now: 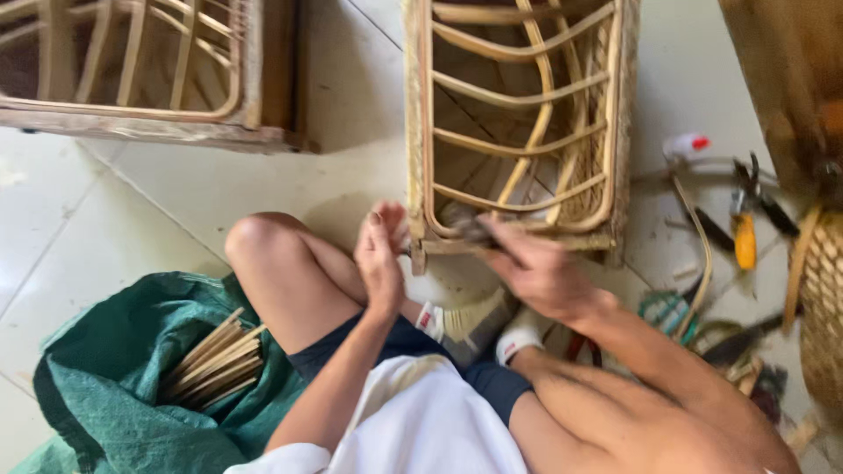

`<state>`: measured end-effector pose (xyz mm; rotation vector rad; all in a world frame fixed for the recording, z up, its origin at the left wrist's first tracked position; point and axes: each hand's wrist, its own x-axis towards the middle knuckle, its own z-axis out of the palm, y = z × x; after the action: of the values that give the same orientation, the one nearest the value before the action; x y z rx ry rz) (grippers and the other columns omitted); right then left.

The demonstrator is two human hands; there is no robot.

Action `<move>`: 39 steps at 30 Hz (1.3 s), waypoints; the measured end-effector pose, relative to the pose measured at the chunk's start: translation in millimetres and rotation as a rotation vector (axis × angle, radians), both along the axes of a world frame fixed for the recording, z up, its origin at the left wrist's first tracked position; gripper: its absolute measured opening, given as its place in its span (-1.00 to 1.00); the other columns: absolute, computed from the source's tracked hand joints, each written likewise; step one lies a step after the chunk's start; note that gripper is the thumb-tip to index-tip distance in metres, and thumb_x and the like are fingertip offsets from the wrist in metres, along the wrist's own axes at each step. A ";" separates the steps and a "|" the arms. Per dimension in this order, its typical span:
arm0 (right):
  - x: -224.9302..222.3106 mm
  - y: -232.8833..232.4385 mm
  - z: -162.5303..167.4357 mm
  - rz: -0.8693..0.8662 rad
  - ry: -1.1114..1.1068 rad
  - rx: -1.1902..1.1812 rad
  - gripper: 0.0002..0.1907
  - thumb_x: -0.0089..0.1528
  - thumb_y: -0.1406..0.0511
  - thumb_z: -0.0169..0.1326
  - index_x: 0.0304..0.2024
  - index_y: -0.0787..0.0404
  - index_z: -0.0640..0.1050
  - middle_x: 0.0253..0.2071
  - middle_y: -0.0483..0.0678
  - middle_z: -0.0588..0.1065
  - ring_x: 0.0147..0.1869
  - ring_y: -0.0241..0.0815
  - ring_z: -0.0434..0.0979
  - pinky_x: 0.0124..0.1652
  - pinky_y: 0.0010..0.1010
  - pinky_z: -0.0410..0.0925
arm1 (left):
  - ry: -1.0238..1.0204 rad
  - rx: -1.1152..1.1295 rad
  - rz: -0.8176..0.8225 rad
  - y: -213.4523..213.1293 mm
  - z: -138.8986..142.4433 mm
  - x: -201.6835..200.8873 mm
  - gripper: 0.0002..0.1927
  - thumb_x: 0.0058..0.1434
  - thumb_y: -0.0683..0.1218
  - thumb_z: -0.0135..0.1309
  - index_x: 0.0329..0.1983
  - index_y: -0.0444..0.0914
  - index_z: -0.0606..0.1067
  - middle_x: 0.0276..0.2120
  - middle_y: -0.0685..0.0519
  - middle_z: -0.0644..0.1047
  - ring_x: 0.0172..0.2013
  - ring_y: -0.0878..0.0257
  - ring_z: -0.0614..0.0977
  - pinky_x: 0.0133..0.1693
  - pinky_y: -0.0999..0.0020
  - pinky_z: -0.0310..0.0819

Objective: The person assembles a rectangular bamboo basket frame by inserting curved bamboo strips into a wooden jig, tapping them into place with a hammer, and applying glue along the joints. The person repeats this process for multiple frames, using pliers to adjust strips and a glue bottle to secure connections.

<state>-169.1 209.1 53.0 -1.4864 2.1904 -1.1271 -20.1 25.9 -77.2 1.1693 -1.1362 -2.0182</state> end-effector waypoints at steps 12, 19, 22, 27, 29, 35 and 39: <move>67.7 222.8 -68.0 -1.121 -0.284 0.024 -0.73 0.50 0.24 -0.01 -0.17 0.35 0.49 -0.48 -0.01 0.45 -0.49 -0.26 0.41 -0.35 -0.37 0.32 | -0.094 -1.541 -0.870 -25.2 88.7 -4.8 -0.57 0.24 -0.14 0.23 0.17 -0.28 0.48 -0.02 -0.06 0.58 0.15 0.00 0.55 0.32 -0.03 0.22; 126.8 247.5 -126.2 -1.344 -0.148 0.489 -0.58 0.24 0.20 0.28 0.11 0.21 0.60 -0.21 0.22 0.58 -0.15 0.13 0.64 -0.19 -0.12 0.43 | -0.308 -1.553 -1.223 -10.8 88.7 -44.2 -0.39 0.09 0.04 0.29 0.17 -0.30 0.45 -0.22 -0.06 0.53 -0.01 0.04 0.52 0.38 -0.13 0.02; 122.9 268.0 -144.3 -1.256 -0.075 0.463 -0.64 0.28 0.24 0.24 0.10 0.22 0.58 -0.14 0.26 0.57 -0.08 0.24 0.61 -0.14 -0.11 0.43 | -0.322 -1.554 -1.155 -5.8 86.4 -44.4 -0.53 0.12 0.00 0.28 0.06 -0.25 0.49 -0.27 -0.01 0.52 -0.07 0.07 0.54 0.41 -0.11 0.04; 92.0 298.8 -174.8 -1.166 -0.050 0.405 -0.64 0.33 0.30 0.20 0.16 0.24 0.55 -0.10 0.25 0.55 -0.05 0.27 0.59 -0.10 -0.06 0.43 | -0.366 -1.577 -1.147 -0.2 88.1 -41.8 -0.63 0.20 0.03 0.29 -0.02 -0.21 0.51 -0.30 0.02 0.50 -0.15 0.08 0.54 0.35 -0.09 0.03; 80.1 302.1 -178.2 -1.154 0.011 0.448 -0.63 0.32 0.30 0.23 0.17 0.26 0.55 -0.07 0.24 0.55 -0.03 0.28 0.56 -0.08 -0.04 0.42 | -0.397 -1.602 -1.197 -2.2 92.3 -42.0 -0.59 0.17 0.05 0.29 -0.01 -0.23 0.51 -0.30 0.01 0.51 -0.14 0.06 0.54 0.30 -0.06 0.03; 83.7 294.8 -154.1 -1.075 0.079 0.533 -0.56 0.29 0.25 0.27 0.21 0.21 0.57 0.02 0.14 0.49 0.10 0.15 0.53 0.07 -0.12 0.40 | -0.466 -1.602 -1.322 -21.7 110.7 -35.8 -0.57 0.16 -0.03 0.28 0.07 -0.22 0.51 -0.25 0.02 0.55 -0.09 0.12 0.58 0.37 -0.07 0.06; 138.3 276.5 -156.0 -0.870 -0.082 0.830 -0.18 0.04 0.05 0.37 0.30 0.12 0.42 0.09 0.21 0.42 0.16 0.28 0.46 0.07 0.02 0.36 | -0.212 -1.446 -1.072 -25.3 112.2 -7.8 -0.54 0.21 -0.11 0.27 0.16 -0.33 0.49 0.03 -0.13 0.58 0.11 -0.05 0.57 0.25 -0.04 0.31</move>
<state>-30.8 485.7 -103.0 -0.1321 2.7653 -0.2803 -27.9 0.6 35.0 -0.0889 -2.9123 -0.8607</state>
